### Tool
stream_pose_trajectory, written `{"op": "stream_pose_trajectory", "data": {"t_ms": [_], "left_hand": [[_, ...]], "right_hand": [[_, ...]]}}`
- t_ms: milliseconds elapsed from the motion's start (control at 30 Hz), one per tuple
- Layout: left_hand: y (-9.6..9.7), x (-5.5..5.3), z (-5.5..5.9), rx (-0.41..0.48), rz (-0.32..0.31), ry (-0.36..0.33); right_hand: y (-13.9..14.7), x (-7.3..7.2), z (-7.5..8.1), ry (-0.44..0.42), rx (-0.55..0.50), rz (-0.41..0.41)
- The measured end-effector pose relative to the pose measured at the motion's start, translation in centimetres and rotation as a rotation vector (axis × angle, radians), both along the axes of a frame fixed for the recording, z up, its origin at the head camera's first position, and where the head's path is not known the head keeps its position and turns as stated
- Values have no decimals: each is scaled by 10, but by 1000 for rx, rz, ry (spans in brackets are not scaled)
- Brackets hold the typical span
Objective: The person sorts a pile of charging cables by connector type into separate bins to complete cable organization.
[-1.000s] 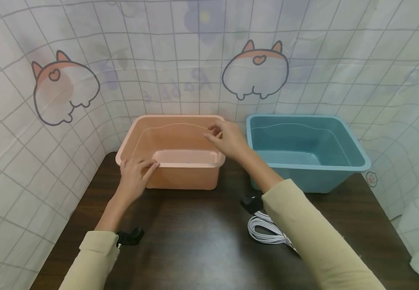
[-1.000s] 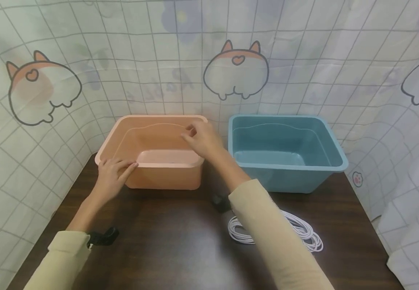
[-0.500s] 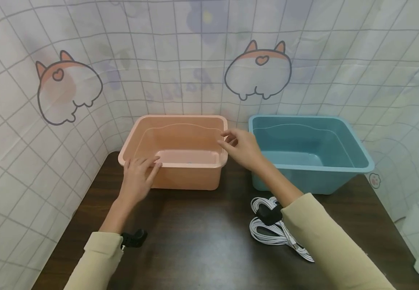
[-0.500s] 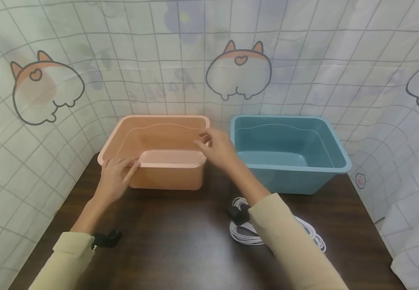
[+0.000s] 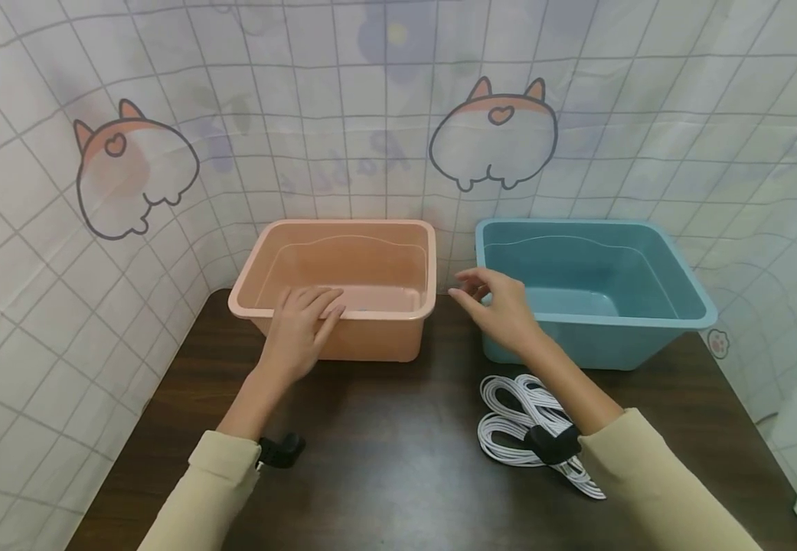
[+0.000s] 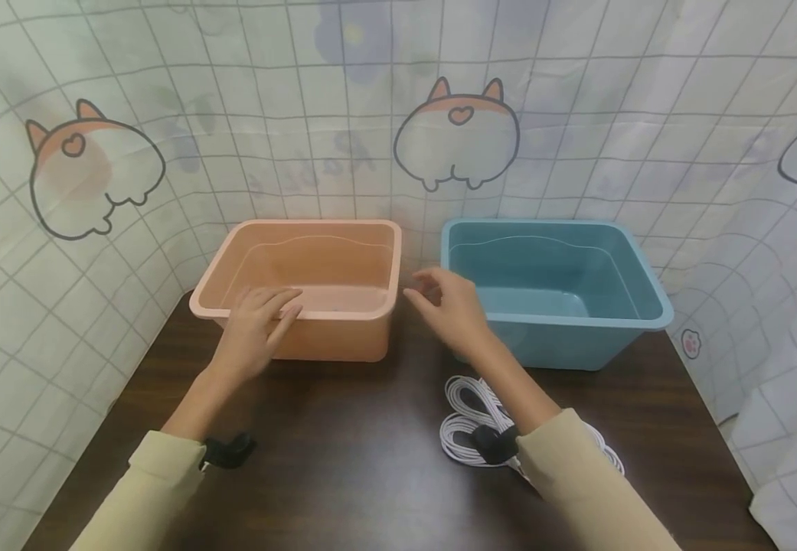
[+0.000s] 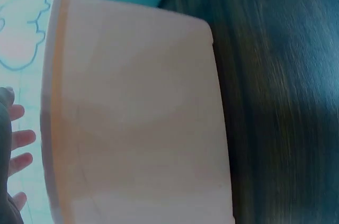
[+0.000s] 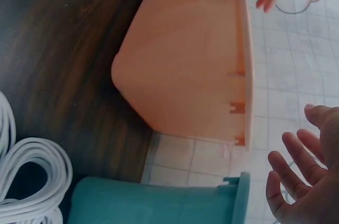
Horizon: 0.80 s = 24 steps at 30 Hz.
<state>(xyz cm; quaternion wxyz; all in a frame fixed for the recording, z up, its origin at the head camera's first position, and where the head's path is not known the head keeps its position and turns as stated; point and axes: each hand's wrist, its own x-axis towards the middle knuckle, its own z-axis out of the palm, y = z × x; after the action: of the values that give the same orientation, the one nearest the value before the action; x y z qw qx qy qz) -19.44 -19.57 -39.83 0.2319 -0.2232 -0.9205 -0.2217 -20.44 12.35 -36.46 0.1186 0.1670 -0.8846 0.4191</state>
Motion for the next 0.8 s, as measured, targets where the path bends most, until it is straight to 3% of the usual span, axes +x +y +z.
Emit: {"op": "stream_pose_trajectory", "data": {"t_ms": [200, 800], "left_hand": [[23, 0, 4, -29, -34, 23], [92, -4, 13, -21, -123, -3]], "right_hand": [[13, 14, -8, -6, 3, -31], [48, 58, -38, 48, 39, -128]]}}
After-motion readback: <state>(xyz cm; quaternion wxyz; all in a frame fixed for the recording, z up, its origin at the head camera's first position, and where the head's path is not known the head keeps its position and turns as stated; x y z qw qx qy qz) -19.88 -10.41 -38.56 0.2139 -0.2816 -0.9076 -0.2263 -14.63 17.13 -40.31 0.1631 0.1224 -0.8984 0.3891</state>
